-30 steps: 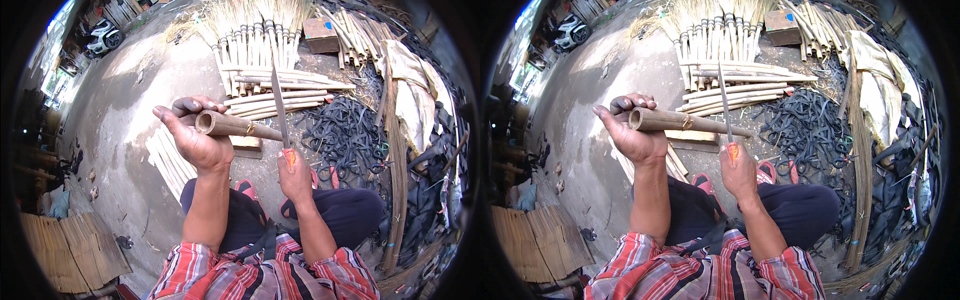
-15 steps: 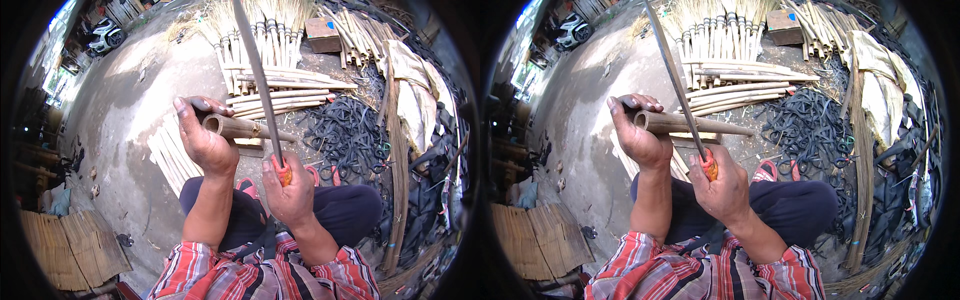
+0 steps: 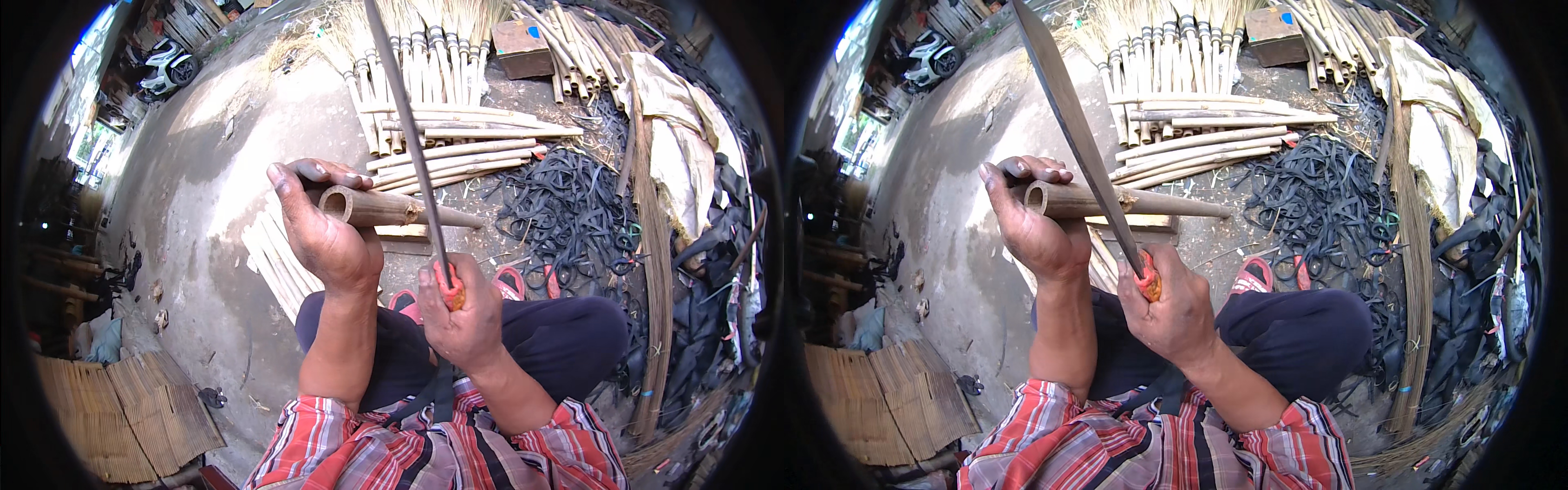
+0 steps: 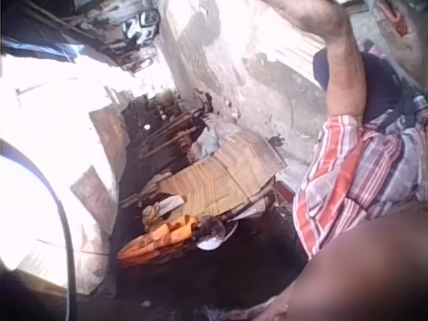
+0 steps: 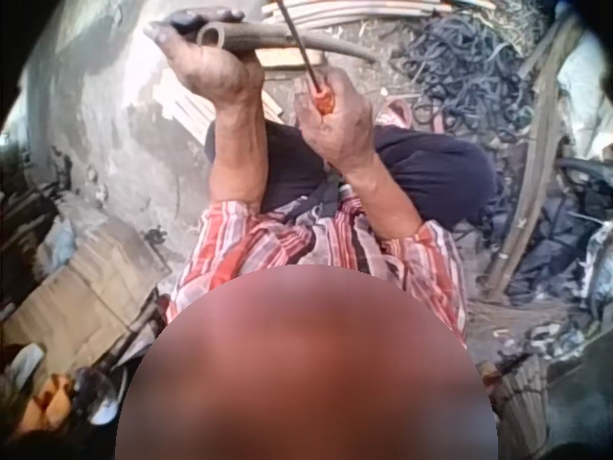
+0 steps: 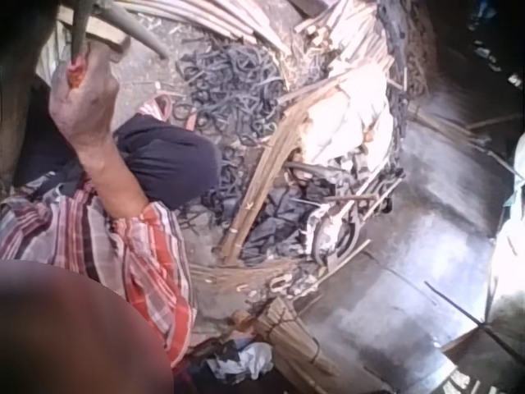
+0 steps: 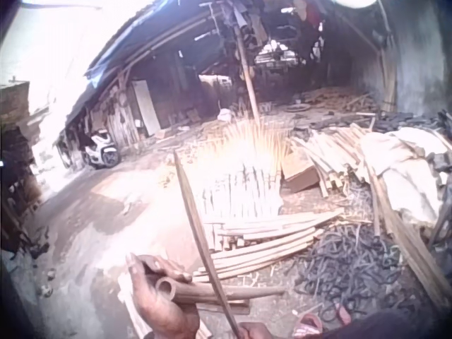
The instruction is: The person sits on the ground and uses a knife to sharpen the ends of bamboo sticks. They repeatedly hold each stick, shave its tip, and place it aside, working through a pile of sticks.
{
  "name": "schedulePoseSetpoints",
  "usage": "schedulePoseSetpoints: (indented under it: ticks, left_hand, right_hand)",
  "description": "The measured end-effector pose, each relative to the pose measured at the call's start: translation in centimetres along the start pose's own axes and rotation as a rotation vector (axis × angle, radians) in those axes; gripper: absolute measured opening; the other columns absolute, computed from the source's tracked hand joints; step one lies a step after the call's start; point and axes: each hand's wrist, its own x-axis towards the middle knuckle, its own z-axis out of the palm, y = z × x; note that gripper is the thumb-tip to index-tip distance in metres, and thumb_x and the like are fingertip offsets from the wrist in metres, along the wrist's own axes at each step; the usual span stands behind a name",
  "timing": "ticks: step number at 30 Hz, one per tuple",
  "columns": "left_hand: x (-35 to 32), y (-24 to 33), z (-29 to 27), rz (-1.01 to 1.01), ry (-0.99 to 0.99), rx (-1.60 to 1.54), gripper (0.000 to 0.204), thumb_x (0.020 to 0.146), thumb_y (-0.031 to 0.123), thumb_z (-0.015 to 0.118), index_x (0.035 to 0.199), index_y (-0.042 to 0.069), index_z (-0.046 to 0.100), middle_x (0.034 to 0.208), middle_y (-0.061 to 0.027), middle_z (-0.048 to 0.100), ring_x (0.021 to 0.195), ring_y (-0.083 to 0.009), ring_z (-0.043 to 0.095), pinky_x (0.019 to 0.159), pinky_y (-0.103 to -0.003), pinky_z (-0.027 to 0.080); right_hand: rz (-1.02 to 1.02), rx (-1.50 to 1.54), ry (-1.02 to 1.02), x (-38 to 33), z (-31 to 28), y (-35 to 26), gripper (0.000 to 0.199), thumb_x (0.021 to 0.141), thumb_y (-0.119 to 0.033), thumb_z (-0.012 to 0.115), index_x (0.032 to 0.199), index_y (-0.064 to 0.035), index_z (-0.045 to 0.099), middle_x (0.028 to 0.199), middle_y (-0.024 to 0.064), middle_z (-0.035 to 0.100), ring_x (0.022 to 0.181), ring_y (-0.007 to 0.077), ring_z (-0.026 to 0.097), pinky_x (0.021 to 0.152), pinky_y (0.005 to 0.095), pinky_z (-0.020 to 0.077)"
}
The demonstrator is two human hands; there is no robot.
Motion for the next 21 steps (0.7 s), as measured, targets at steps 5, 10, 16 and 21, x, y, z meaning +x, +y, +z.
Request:
schedulePoseSetpoints:
  ticks: [5,10,16,21]
  left_hand:
    - [0.3,0.4,0.0,-0.012,0.025,-0.027,0.043,0.110,0.045,0.037,0.091,0.008,0.049,0.076,-0.0089,0.053,0.072,-0.0208,0.054,0.072,-0.036,0.049]
    - [0.3,0.1,-0.3,-0.039,-0.053,-0.054,0.045,0.111,0.045,0.034,0.088,0.010,0.049,0.070,-0.0071,0.050,0.069,-0.0203,0.051,0.074,-0.035,0.048]
    - [0.6,0.5,-0.3,-0.092,-0.094,-0.086,0.047,0.110,0.047,0.034,0.084,0.010,0.049,0.067,-0.0069,0.049,0.067,-0.0213,0.050,0.070,-0.036,0.048]
    - [0.5,0.3,-0.1,-0.148,0.026,-0.109,0.049,0.110,0.047,0.035,0.083,0.010,0.051,0.067,-0.0064,0.049,0.067,-0.0211,0.052,0.069,-0.035,0.048]
  right_hand:
    - [0.356,-0.259,-0.073,1.9,0.3,2.3,0.028,0.099,-0.025,0.063,0.097,0.0036,0.061,0.071,0.0209,0.064,0.065,0.0349,0.066,0.061,0.0428,0.0493]
    - [0.156,-0.026,-0.046,0.5,-0.8,1.1,0.029,0.097,-0.025,0.066,0.102,0.0034,0.062,0.074,0.0246,0.066,0.070,0.0424,0.070,0.061,0.0470,0.0523]
    - [0.427,-0.294,-0.090,1.8,-0.7,1.8,0.025,0.096,-0.022,0.066,0.096,0.0027,0.062,0.071,0.0199,0.065,0.063,0.0331,0.068,0.060,0.0409,0.0498]
    - [0.140,-0.060,-0.052,0.4,-0.8,1.8,0.027,0.096,-0.023,0.067,0.099,0.0032,0.061,0.072,0.0205,0.065,0.061,0.0345,0.067,0.056,0.0424,0.0490]
